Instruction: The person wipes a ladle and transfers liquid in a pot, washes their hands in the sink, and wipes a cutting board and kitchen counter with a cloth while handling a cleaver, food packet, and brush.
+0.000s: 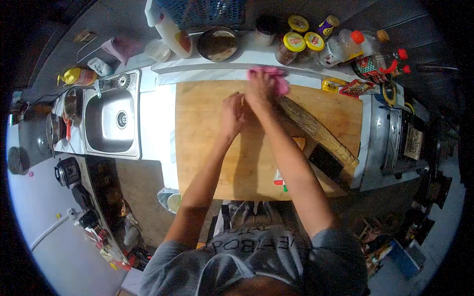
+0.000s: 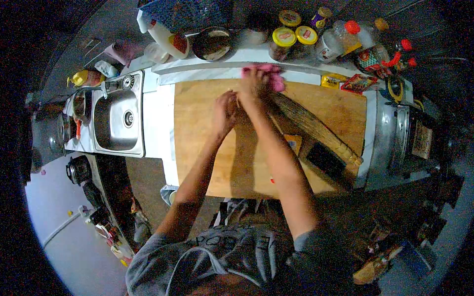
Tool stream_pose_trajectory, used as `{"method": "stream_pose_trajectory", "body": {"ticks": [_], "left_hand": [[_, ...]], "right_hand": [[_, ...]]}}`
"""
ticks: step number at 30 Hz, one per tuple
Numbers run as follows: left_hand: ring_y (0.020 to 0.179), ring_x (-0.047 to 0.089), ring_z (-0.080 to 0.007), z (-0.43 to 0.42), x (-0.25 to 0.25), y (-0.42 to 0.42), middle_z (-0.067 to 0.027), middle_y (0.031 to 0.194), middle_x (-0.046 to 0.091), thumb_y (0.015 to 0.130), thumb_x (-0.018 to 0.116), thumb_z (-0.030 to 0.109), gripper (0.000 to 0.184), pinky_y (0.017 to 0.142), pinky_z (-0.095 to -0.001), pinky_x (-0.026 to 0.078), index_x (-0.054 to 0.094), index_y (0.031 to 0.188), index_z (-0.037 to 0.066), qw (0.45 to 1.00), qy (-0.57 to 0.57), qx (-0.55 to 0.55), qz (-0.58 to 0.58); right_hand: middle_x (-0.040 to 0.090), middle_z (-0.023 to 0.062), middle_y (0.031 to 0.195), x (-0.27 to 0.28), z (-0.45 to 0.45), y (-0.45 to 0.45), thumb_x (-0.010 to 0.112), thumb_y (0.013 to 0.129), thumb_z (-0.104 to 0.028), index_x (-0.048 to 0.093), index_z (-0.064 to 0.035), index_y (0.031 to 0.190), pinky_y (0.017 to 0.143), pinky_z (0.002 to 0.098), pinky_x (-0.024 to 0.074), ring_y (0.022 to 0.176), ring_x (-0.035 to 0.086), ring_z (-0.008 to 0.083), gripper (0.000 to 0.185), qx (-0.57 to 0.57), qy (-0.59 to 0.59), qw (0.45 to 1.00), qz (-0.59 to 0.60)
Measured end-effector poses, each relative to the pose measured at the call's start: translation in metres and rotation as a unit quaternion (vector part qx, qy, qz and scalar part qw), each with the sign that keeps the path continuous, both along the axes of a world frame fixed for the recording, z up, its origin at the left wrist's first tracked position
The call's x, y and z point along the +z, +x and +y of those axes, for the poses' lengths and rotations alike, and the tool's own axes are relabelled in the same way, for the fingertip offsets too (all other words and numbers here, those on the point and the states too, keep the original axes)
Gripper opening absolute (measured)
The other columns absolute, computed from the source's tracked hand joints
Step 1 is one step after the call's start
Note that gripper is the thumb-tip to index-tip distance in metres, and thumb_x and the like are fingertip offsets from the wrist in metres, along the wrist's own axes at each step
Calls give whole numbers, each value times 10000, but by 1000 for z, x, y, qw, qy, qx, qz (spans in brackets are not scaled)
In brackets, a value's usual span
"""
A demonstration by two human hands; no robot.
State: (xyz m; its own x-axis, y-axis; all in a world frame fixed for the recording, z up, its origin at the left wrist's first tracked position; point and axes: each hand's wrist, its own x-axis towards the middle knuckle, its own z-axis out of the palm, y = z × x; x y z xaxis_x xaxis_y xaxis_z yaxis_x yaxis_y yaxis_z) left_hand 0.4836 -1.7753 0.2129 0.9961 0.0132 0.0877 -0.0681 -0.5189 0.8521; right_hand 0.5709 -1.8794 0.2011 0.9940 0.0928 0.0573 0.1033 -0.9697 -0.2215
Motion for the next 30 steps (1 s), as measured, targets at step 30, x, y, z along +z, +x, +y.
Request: {"method": "stream_pose_trajectory", "body": {"ticks": [30], "left_hand": [[1115,479,-270,-162,5,-11,-110,1120,550,770,538,179,327,1066,-447,227,566,1083,89,902,284,-314,-89]], "right_hand": [[577,251,983,-14,-214,7,467,845,-122,537,40,1032,781,477,448,932,543,403,258,-35,-58,997,25]]}}
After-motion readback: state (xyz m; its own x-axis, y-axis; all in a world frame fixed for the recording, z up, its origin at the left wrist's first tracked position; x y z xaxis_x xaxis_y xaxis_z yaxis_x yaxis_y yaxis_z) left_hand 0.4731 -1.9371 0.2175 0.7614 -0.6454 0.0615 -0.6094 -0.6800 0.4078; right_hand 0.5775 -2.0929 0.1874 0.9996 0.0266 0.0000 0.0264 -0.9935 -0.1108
